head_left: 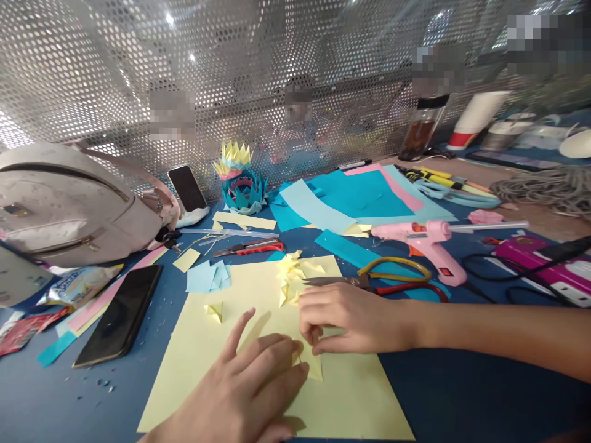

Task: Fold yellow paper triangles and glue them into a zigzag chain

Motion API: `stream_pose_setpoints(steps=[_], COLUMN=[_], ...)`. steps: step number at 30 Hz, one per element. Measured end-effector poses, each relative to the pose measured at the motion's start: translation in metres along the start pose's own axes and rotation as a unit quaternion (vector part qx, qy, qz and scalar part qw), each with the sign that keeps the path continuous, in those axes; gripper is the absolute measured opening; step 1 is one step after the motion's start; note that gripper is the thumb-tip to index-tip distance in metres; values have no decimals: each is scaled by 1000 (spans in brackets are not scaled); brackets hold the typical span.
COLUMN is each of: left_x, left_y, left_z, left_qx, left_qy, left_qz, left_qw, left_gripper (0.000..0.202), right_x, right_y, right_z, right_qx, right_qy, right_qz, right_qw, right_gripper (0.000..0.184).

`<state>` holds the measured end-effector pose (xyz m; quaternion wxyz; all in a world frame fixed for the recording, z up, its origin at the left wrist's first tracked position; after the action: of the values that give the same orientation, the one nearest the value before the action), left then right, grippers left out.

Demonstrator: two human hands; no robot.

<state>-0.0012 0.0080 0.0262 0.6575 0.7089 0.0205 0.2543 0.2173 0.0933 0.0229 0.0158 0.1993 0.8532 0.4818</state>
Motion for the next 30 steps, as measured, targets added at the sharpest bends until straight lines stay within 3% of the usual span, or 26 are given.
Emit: stream_pose_setpoints(steps=[5,11,17,21,25,30], left_x=[1,-3,-8,-4,-4,-12], left_y=[-2,-6,-29,-32,-30,-33], left_z=[-1,-2,6,10,11,10], left_qx=[7,1,21,55,68,47], left_qy=[-20,-14,8,15,-6,-29], left_qz=[-12,1,116,143,122,141], left_qw=[1000,1000,993,988,990,988], left_gripper=[46,45,54,43,32,31], right_x=[0,0,-1,-2,-2,-2], right_y=[1,2,0,-6,-6,-3], right_z=[-3,-2,-3,-7,-8,-7], right_qx=[-24,-7,-51,-40,-32,-27], right_qy=[73,85,47,29,3,-34], right_qz=[2,-15,11,12,7,7], right_qw=[997,996,998,999,999,999], right_gripper=[14,30,33,28,22,11])
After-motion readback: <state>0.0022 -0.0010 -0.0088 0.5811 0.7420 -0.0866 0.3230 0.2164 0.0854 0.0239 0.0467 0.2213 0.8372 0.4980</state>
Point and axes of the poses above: each hand's wrist, its own x-axis towards the middle knuckle, its own y-axis out of the back of the hand, z = x × y, the point moved 2 cm from there along x, towards the middle knuckle, and after that the axes turned 4 degrees about -y, right-handed, at the moved point
